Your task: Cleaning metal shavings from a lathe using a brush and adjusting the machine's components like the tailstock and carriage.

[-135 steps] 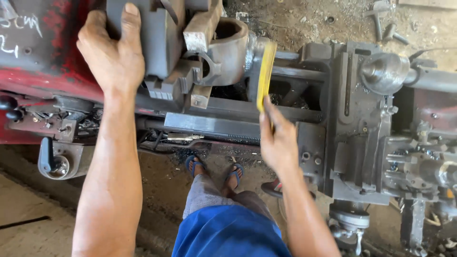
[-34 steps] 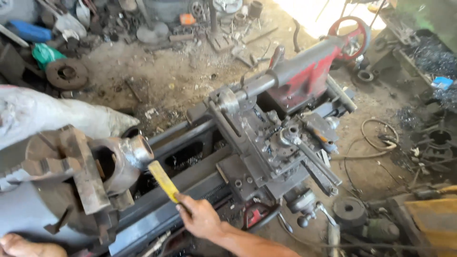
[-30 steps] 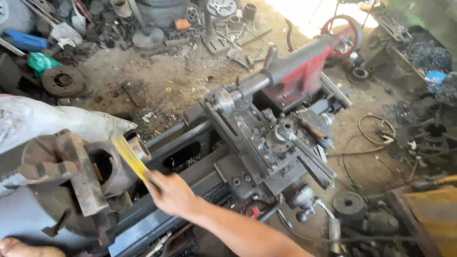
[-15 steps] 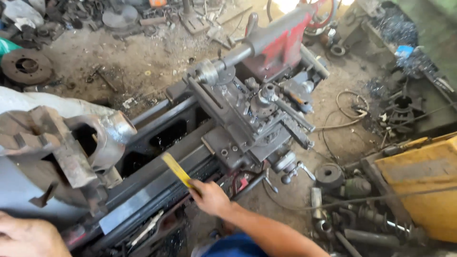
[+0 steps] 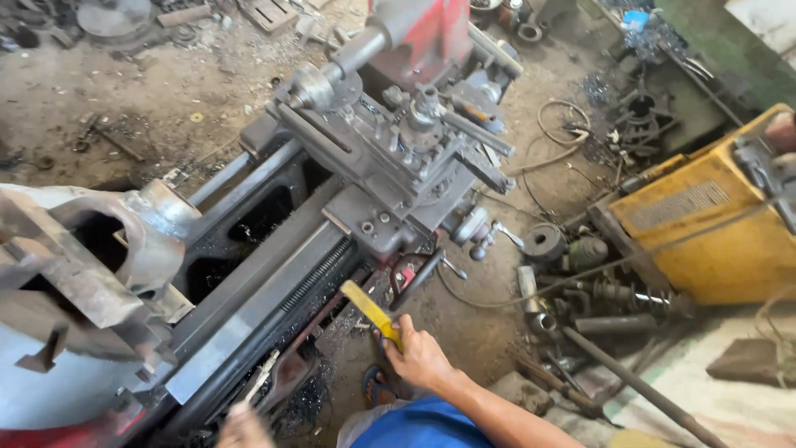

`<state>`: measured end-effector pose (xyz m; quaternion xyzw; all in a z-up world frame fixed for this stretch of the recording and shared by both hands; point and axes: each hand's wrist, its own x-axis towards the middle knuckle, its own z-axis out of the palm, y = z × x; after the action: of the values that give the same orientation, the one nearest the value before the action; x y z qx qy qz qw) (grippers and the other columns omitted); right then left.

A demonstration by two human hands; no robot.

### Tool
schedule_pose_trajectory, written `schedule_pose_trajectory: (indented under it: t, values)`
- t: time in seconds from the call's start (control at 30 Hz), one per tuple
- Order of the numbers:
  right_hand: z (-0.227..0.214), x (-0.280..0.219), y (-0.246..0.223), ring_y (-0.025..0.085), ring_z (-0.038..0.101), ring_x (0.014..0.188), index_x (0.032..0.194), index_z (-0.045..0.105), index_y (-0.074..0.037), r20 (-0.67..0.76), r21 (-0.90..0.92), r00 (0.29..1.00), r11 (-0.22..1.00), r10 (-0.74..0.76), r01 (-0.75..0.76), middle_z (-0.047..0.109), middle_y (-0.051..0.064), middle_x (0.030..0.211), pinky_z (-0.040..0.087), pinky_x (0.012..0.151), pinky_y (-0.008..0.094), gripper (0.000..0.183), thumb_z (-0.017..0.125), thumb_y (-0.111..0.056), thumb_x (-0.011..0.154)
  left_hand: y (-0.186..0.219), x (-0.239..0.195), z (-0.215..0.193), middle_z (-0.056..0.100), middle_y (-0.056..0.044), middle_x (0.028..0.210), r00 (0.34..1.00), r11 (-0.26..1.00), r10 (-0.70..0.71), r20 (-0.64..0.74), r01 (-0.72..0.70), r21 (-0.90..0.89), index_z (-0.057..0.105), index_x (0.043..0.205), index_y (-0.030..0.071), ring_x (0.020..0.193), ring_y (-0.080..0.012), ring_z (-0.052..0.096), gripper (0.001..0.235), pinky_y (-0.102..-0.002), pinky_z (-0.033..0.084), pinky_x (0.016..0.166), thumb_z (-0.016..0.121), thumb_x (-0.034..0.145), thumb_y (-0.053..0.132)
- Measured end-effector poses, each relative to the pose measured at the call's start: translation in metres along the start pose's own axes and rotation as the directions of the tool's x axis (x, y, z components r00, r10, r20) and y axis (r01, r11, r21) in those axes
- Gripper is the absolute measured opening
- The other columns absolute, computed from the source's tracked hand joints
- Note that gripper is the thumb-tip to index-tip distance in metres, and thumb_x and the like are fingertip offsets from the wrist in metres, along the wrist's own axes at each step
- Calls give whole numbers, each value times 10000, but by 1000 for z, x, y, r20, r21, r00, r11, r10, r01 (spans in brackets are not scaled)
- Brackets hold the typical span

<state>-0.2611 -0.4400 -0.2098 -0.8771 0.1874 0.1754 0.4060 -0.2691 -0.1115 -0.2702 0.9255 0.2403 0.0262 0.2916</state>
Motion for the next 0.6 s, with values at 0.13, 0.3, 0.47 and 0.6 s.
schedule_pose_trajectory:
  t: [0.13,0.3,0.47,0.6]
  values:
    - [8,-25,-27,423,700,769,1068,492,-86,-30,148,998,987,-59,63,790,120,1033,499,703,543,297,551,-370,1005,93,-34,4,796,-70,1222,752,1000,-16,658,30,-9,717,1244,262,1209,-291,703,559,-407,487,1072,432,925,623]
    - [34,-65,-45,375,673,658,1047,490,-111,-76,284,977,935,-202,215,721,111,770,479,624,472,229,515,-338,1032,151,-66,-23,767,-111,1164,688,915,163,707,163,-370,720,1165,88,1129,-227,691,541,-336,494,960,413,992,498]
    - [34,-88,-35,353,634,573,1275,575,-117,29,241,895,872,-445,425,665,114,710,501,591,459,269,529,-205,1025,128,-66,-21,811,-125,1018,729,882,1,684,321,-344,754,1139,98,946,-243,734,571,-356,542,814,469,943,552]
    - [38,-86,4,364,728,819,1049,675,-132,51,70,917,917,-397,393,765,112,905,523,715,466,166,593,-249,965,97,-66,-12,769,-99,809,789,878,-27,614,312,-363,705,953,52,666,-212,713,468,-353,537,604,442,1044,428]
